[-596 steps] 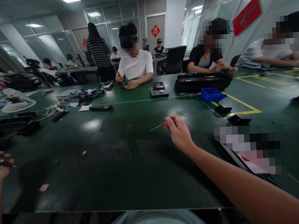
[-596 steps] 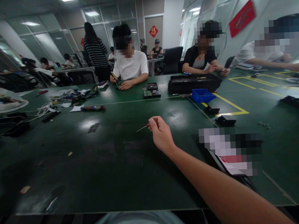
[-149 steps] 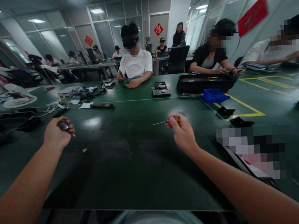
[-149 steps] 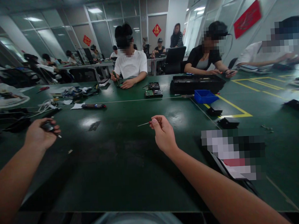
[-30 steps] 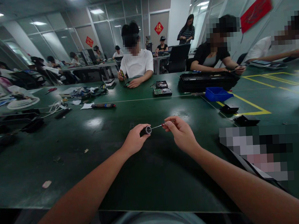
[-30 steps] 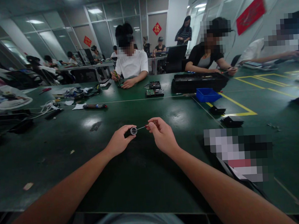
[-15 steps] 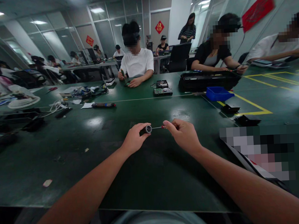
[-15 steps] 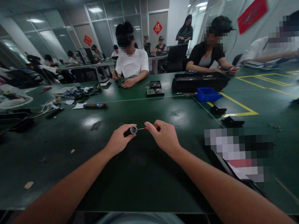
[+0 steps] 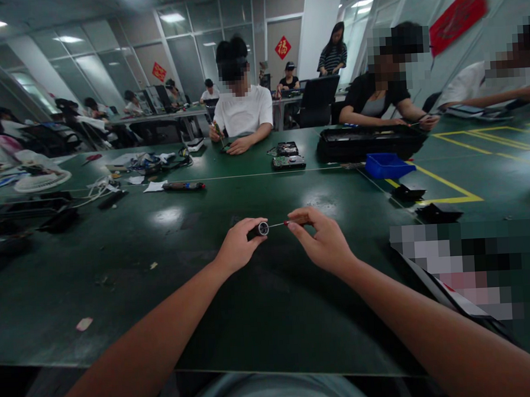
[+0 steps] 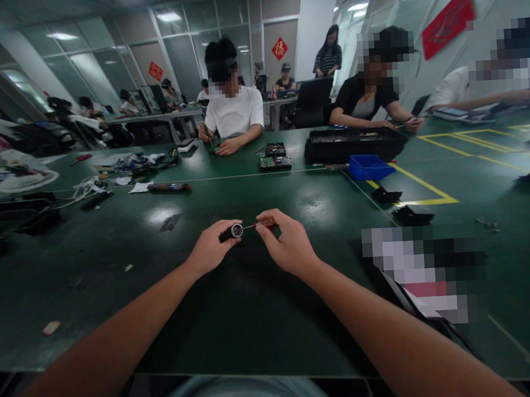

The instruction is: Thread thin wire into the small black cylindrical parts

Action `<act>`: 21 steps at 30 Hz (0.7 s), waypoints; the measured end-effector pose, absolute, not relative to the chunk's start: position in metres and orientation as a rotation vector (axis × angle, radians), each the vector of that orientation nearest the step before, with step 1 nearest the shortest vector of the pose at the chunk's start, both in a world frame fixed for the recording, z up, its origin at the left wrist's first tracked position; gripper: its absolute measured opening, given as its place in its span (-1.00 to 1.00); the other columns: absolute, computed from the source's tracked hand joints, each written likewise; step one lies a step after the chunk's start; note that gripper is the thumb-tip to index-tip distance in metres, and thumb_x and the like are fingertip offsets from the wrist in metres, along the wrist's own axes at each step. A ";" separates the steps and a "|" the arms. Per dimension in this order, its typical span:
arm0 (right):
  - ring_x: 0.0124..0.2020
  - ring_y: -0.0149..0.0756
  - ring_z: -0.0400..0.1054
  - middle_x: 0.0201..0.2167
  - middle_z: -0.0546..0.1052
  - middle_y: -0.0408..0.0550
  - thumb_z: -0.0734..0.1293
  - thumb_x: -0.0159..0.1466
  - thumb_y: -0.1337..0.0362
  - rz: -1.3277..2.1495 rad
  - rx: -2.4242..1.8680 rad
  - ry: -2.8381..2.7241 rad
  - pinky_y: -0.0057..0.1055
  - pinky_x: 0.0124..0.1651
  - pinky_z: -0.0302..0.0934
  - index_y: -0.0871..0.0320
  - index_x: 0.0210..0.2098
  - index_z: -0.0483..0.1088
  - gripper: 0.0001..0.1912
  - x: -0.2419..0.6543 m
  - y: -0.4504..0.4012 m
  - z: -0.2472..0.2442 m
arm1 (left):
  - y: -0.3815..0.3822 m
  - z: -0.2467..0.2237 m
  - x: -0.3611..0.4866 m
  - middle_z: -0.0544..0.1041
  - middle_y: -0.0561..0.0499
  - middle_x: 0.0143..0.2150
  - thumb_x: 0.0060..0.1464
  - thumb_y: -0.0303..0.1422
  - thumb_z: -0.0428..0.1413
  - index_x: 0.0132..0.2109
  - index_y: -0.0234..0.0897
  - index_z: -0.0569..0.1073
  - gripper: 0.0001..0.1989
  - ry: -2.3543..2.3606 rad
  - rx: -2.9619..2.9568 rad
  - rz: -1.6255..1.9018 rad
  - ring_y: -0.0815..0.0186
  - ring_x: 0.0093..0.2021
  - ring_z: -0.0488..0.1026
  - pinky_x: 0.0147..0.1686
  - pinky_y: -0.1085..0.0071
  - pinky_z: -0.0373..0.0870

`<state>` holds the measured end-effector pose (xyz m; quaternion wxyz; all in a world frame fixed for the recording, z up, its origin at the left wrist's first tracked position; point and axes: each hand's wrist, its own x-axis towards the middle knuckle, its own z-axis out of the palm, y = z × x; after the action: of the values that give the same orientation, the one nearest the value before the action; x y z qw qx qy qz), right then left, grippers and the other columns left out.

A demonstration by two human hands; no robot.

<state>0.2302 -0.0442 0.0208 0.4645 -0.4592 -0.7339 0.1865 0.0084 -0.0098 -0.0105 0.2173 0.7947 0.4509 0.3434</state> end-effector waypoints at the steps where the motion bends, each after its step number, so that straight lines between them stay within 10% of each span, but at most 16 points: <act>1: -0.18 -0.18 0.51 -0.21 0.60 -0.01 0.29 0.32 0.26 0.460 -1.102 -1.826 -0.19 -0.09 0.36 0.09 -0.12 0.43 -0.84 0.230 -0.045 0.021 | -0.010 -0.011 0.008 0.53 -0.03 0.11 0.15 -0.46 0.21 0.13 -0.17 0.48 -0.60 1.248 2.200 0.953 0.18 0.13 0.43 0.20 0.14 0.30; 21: -0.56 -0.30 0.39 -0.65 0.43 -0.21 0.11 0.44 0.06 0.510 -1.327 -1.795 -0.37 -0.38 0.19 0.13 -0.06 0.50 -0.58 0.227 -0.047 0.025 | -0.011 -0.010 0.009 0.53 -0.04 0.10 0.14 -0.45 0.22 0.13 -0.18 0.49 -0.60 1.242 2.205 0.946 0.18 0.12 0.44 0.20 0.16 0.31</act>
<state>0.2268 -0.0469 0.0251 0.4132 -0.5278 -0.7138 0.2029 0.0088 -0.0107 -0.0100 0.2182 0.7965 0.4487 0.3416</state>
